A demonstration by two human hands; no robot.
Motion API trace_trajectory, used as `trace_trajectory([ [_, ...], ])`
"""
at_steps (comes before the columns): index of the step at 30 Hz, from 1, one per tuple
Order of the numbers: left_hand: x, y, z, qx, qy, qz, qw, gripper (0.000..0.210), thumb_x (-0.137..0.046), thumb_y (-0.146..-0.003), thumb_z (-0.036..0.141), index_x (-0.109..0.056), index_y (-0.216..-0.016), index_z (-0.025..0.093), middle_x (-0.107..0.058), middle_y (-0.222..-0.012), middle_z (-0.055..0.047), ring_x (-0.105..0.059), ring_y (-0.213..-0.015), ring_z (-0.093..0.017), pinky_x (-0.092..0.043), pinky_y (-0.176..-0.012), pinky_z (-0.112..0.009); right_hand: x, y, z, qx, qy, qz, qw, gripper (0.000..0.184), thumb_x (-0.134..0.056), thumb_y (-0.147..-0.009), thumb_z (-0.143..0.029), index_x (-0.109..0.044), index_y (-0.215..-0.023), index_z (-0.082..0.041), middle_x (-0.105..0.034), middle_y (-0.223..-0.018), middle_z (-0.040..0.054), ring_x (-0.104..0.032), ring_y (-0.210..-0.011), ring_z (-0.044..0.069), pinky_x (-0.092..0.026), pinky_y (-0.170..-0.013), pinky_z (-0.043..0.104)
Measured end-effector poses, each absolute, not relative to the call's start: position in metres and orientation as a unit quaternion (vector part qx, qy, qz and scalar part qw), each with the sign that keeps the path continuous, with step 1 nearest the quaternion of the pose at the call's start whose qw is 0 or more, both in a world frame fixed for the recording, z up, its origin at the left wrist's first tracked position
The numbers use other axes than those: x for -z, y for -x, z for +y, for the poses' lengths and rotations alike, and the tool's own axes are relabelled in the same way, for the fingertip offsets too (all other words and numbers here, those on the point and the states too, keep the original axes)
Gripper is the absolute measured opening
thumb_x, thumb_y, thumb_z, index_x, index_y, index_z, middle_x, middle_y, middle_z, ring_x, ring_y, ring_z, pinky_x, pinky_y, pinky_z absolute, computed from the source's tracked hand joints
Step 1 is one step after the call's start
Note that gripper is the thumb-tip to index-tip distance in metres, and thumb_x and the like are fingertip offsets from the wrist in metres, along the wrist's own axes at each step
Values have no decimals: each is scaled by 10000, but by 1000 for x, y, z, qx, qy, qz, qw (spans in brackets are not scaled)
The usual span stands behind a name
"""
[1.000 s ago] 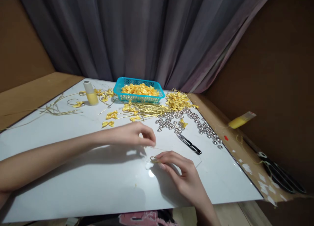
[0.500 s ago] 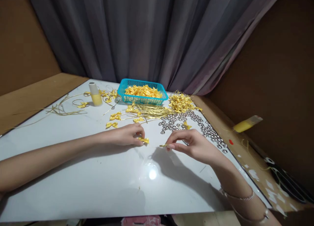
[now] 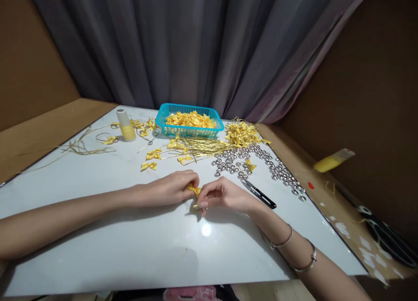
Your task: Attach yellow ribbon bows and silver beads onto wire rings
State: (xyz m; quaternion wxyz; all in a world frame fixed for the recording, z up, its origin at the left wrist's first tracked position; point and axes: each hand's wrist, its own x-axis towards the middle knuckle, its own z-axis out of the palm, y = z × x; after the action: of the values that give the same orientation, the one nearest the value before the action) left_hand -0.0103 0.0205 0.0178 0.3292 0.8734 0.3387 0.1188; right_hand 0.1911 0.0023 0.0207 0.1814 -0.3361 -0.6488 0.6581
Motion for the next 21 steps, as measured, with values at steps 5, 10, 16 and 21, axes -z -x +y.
trace_trajectory([
  [5,-18,12,23,-137,-875,342,314,89,-513,-841,253,-527,-797,177,-544,-787,-14,-492,-734,-152,-361,-632,-249,-19,-194,2,-669,330,-639,189,154,-719,-716,-276,-696,-730,-124,-668,-611,27,-630,-612,127,-491,-654,272],
  [10,-22,15,30,-84,-801,371,463,140,-569,-797,297,-568,-771,159,-563,-607,13,-538,-569,-134,-373,-521,-229,-22,-195,1,-665,355,-630,189,153,-716,-706,-276,-691,-720,-126,-660,-595,17,-623,-606,131,-487,-673,291],
  [16,-18,15,38,-70,-744,378,547,175,-629,-733,300,-575,-800,147,-594,-623,2,-574,-595,-143,-419,-553,-237,-21,-198,3,-661,365,-627,193,178,-723,-696,-291,-684,-726,-120,-663,-609,22,-620,-619,135,-464,-679,288],
  [21,-19,16,37,-50,-774,378,505,145,-581,-754,273,-616,-815,146,-610,-700,-4,-543,-644,-134,-387,-571,-216,-20,-199,4,-667,364,-621,193,185,-729,-695,-295,-679,-720,-118,-660,-606,17,-623,-616,135,-464,-678,283],
])
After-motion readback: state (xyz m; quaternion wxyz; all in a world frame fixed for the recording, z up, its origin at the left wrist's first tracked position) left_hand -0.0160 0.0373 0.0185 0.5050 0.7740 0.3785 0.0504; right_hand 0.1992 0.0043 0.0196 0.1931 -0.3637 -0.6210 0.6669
